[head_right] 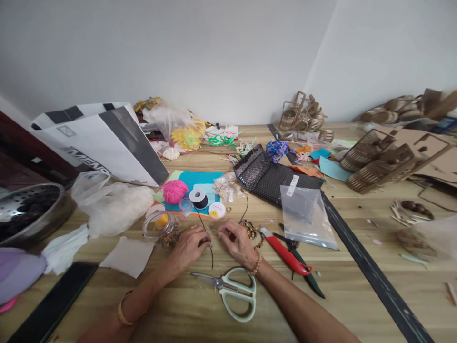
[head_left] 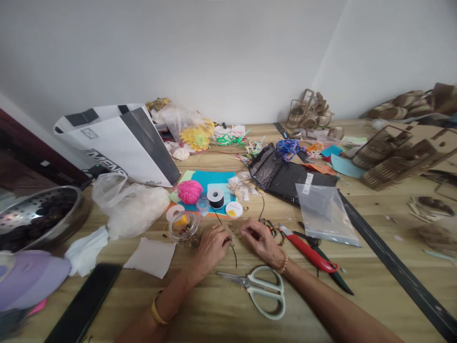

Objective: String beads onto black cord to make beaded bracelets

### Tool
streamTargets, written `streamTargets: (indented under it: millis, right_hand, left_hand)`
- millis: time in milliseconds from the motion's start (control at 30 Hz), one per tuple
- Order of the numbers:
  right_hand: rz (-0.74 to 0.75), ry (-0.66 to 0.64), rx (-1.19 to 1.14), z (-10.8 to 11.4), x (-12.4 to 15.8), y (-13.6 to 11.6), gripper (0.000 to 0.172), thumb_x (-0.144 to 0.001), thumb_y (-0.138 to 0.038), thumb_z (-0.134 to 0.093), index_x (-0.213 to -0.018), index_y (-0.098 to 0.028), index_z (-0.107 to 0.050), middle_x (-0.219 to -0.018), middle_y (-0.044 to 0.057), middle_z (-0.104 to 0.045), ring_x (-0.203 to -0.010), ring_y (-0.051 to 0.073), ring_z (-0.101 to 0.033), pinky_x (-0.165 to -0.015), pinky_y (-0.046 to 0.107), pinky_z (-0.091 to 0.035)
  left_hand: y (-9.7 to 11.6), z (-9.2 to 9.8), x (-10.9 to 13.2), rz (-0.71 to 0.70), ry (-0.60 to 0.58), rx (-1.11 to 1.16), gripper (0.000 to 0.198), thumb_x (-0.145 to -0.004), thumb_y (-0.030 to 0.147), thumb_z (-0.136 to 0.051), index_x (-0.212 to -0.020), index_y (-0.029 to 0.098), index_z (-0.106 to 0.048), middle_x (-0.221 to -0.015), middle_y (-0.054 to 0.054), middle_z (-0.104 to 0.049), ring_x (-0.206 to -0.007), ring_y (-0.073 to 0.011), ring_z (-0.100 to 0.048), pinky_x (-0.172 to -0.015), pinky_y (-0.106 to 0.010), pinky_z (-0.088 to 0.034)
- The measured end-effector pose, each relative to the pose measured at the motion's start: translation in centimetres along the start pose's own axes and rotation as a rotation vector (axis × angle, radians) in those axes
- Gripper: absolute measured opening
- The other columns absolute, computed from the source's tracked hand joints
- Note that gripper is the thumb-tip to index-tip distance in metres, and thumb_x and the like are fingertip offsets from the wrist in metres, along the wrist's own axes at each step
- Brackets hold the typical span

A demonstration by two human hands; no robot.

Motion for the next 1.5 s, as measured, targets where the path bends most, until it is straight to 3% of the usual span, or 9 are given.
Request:
streamTargets:
  millis: [133, 267, 367, 1500]
  right_hand:
    - [0.004, -0.012, 0.005, -0.1, 0.0, 0.0, 0.017, -0.091, -0.024, -0.052, -0.077, -0.016, -0.058, -0.069, 0.002, -0.056, -0.062, 0.013, -0.051, -0.058, 0.024, -0.041]
    - [0.027, -0.039, 0.017, -0.3, 0.0, -0.4, 0.018, -0.092, -0.024, -0.052, -0.078, -0.016, -0.058, -0.068, 0.002, -0.055, -0.062, 0.013, -0.051, -0.058, 0.024, -0.041]
    - [0.065, -0.063, 0.027, -0.6, 0.1, -0.8, 0.018, -0.093, -0.025, -0.051, -0.078, -0.016, -0.058, -0.069, 0.002, -0.056, -0.063, 0.014, -0.052, -0.059, 0.024, -0.041]
    - [0.091, -0.108, 0.050, -1.3, 0.4, -0.7, 0.015, -0.093, -0.021, -0.050, -0.080, -0.018, -0.059, -0.073, 0.004, -0.059, -0.067, 0.015, -0.054, -0.061, 0.026, -0.041]
  left_hand:
    - [-1.3, 0.4, -0.2, 0.062, 0.086, 0.322, 0.010, -0.072, 0.013, -0.061, -0.068, 0.018, -0.069, -0.074, -0.006, -0.067, -0.071, -0.0199, -0.058, -0.068, -0.030, -0.043]
    - [-3.5, -0.9, -0.4, 0.230, 0.062, 0.769, 0.016, -0.070, 0.029, -0.066, -0.073, 0.014, -0.071, -0.063, -0.003, -0.065, -0.058, -0.0153, -0.053, -0.057, -0.026, -0.040]
    - [-3.9, -1.1, -0.3, 0.286, 0.068, 0.911, 0.022, -0.068, 0.035, -0.069, -0.070, 0.013, -0.069, -0.056, 0.001, -0.057, -0.054, -0.0117, -0.047, -0.055, -0.024, -0.037]
    - [-3.1, -1.1, -0.2, 0.301, 0.032, 0.941, 0.022, -0.069, 0.033, -0.068, -0.069, 0.011, -0.067, -0.059, -0.001, -0.056, -0.059, -0.0133, -0.047, -0.060, -0.027, -0.038]
Point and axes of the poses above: each hand's wrist, its own x-axis away from the middle knuckle, its own z-axis out of the back of the hand, y = z × x, the point moved 10 cm from there along -x, towards the middle knuckle
